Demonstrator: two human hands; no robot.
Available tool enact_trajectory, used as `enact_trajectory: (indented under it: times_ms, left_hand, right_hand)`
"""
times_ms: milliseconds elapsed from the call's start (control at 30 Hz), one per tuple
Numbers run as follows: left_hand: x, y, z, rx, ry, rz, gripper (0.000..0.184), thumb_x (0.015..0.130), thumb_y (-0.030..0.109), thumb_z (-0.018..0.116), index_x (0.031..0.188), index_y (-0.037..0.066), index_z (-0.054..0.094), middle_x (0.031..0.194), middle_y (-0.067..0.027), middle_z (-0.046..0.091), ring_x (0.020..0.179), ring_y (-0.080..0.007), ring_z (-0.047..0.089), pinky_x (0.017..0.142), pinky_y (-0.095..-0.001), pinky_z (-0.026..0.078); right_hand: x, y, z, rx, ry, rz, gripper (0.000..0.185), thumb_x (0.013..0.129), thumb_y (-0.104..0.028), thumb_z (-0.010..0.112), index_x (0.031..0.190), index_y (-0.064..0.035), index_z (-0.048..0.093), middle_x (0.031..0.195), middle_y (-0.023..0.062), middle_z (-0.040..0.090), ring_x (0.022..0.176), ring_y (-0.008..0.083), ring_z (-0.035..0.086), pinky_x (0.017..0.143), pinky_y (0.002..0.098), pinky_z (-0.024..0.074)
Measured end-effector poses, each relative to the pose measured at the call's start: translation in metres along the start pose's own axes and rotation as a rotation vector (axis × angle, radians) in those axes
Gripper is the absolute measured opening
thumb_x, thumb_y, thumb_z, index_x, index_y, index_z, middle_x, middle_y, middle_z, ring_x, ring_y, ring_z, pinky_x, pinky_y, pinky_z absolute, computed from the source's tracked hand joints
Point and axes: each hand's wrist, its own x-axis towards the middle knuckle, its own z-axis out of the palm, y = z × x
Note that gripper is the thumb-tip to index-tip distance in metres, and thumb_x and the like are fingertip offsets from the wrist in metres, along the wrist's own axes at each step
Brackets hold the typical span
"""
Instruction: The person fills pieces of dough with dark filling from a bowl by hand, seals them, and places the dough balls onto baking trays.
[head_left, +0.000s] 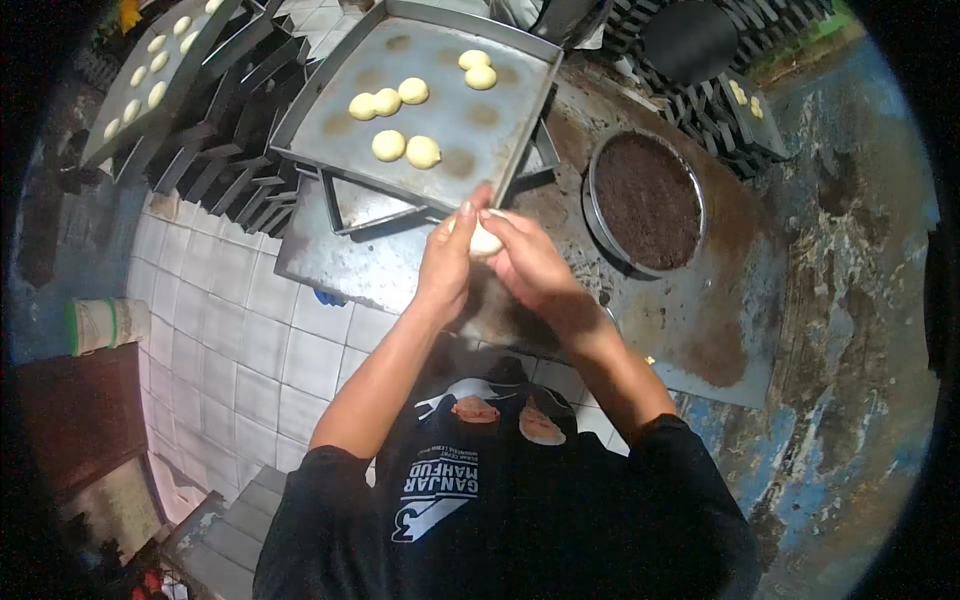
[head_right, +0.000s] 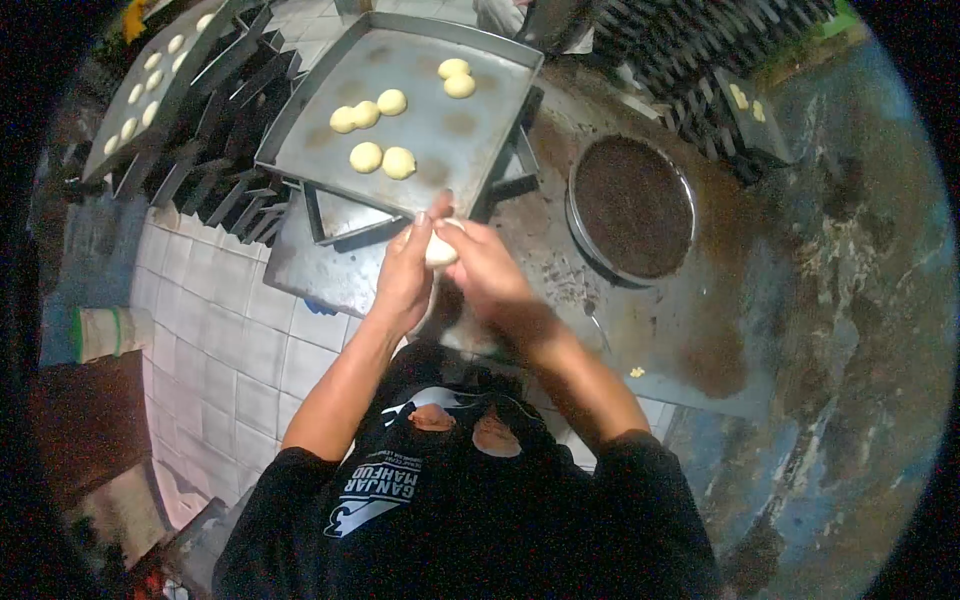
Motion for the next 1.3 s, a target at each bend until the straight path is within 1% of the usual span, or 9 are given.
enact_trajectory:
  times_ms: [167, 300, 633, 733, 767, 867, 1000, 1133, 1300]
  left_hand:
    - [0.031, 0.047, -0.068, 0.213, 0.169, 0.153, 0.055, 0.102, 0.017, 0.058, 0.151, 0.004, 0.040, 0.147, -0.0131, 0.050, 0.129, -0.0220, 0.054, 0.107, -0.0331, 0.043]
    - [0.021, 0.073, -0.138, 0.227, 0.336, 0.151, 0.044, 0.102, 0.013, 0.056, 0.143, 0.000, 0.048, 0.137, -0.0142, 0.058, 0.119, -0.0199, 0.059, 0.104, -0.0325, 0.045]
    - [0.013, 0.087, -0.213, 0.442, 0.490, 0.109, 0.040, 0.103, 0.014, 0.051, 0.138, -0.006, 0.051, 0.128, -0.0151, 0.061, 0.123, -0.0227, 0.057, 0.107, -0.0325, 0.042]
    - [0.011, 0.091, -0.205, 0.319, 0.398, 0.185, 0.036, 0.102, 0.016, 0.056, 0.132, -0.004, 0.056, 0.126, -0.0128, 0.063, 0.123, -0.0194, 0.056, 0.109, -0.0326, 0.040]
    - [0.009, 0.091, -0.203, 0.304, 0.400, 0.195, 0.036, 0.102, 0.016, 0.056, 0.131, -0.004, 0.056, 0.125, -0.0124, 0.063, 0.120, -0.0187, 0.057, 0.107, -0.0322, 0.041]
    - [0.006, 0.082, -0.193, 0.353, 0.361, 0.231, 0.033, 0.101, 0.015, 0.056, 0.129, -0.002, 0.058, 0.120, -0.0110, 0.065, 0.112, -0.0170, 0.061, 0.100, -0.0309, 0.046]
    - [0.003, 0.070, -0.161, 0.401, 0.351, 0.221, 0.032, 0.100, 0.017, 0.056, 0.126, -0.002, 0.061, 0.112, -0.0119, 0.069, 0.099, -0.0161, 0.063, 0.092, -0.0302, 0.049]
    - [0.001, 0.029, -0.099, 0.433, 0.484, 0.380, 0.047, 0.103, 0.018, 0.053, 0.142, -0.005, 0.045, 0.127, -0.0163, 0.060, 0.108, -0.0196, 0.060, 0.095, -0.0307, 0.049]
    - [-0.036, -0.012, -0.001, 0.142, 0.225, 0.014, 0.035, 0.108, 0.031, 0.046, 0.116, -0.001, 0.058, 0.097, -0.0052, 0.061, 0.088, -0.0126, 0.057, 0.077, -0.0296, 0.048]
  right_hand:
    - [0.136, 0.001, -0.002, -1.320, 0.438, -0.531, 0.045, 0.096, -0.024, 0.062, 0.130, 0.0042, 0.051, 0.127, 0.0255, 0.058, 0.114, 0.0371, 0.059, 0.096, 0.0474, 0.0451]
    - [0.180, 0.021, 0.000, -1.834, 0.198, -0.242, 0.054, 0.095, -0.020, 0.057, 0.136, 0.0107, 0.043, 0.146, 0.0314, 0.039, 0.137, 0.0477, 0.035, 0.112, 0.0539, 0.0310]
    - [0.213, 0.043, -0.030, -1.952, 0.038, -0.286, 0.058, 0.103, -0.027, 0.037, 0.151, 0.0051, 0.033, 0.164, 0.0243, 0.017, 0.151, 0.0394, 0.020, 0.123, 0.0473, 0.0180]
    - [0.216, -0.022, -0.015, -1.159, -0.090, 0.211, 0.059, 0.103, -0.029, 0.040, 0.154, 0.0004, 0.034, 0.166, 0.0152, 0.022, 0.151, 0.0287, 0.026, 0.124, 0.0406, 0.0174]
    - [0.212, -0.047, 0.013, -0.790, 0.029, 0.286, 0.063, 0.100, -0.041, 0.052, 0.149, -0.0014, 0.045, 0.155, 0.0136, 0.043, 0.139, 0.0226, 0.043, 0.117, 0.0373, 0.0312]
    - [0.232, -0.026, 0.002, -1.162, 0.118, 0.052, 0.045, 0.095, -0.035, 0.063, 0.124, -0.0008, 0.066, 0.123, 0.0179, 0.067, 0.119, 0.0256, 0.060, 0.106, 0.0399, 0.0424]
    - [0.206, 0.014, 0.037, -1.801, -0.013, -0.427, 0.026, 0.088, -0.019, 0.063, 0.101, 0.0021, 0.070, 0.095, 0.0253, 0.067, 0.098, 0.0429, 0.063, 0.088, 0.0517, 0.0482]
    - [0.096, 0.006, 0.072, -1.324, 0.203, -0.588, 0.026, 0.087, -0.016, 0.065, 0.105, 0.0025, 0.070, 0.094, 0.0245, 0.067, 0.097, 0.0437, 0.064, 0.088, 0.0496, 0.0500]
    - [-0.048, 0.010, 0.034, -1.100, 0.317, -0.709, 0.029, 0.086, -0.014, 0.070, 0.110, 0.0023, 0.066, 0.107, 0.0223, 0.064, 0.096, 0.0384, 0.065, 0.087, 0.0437, 0.0511]
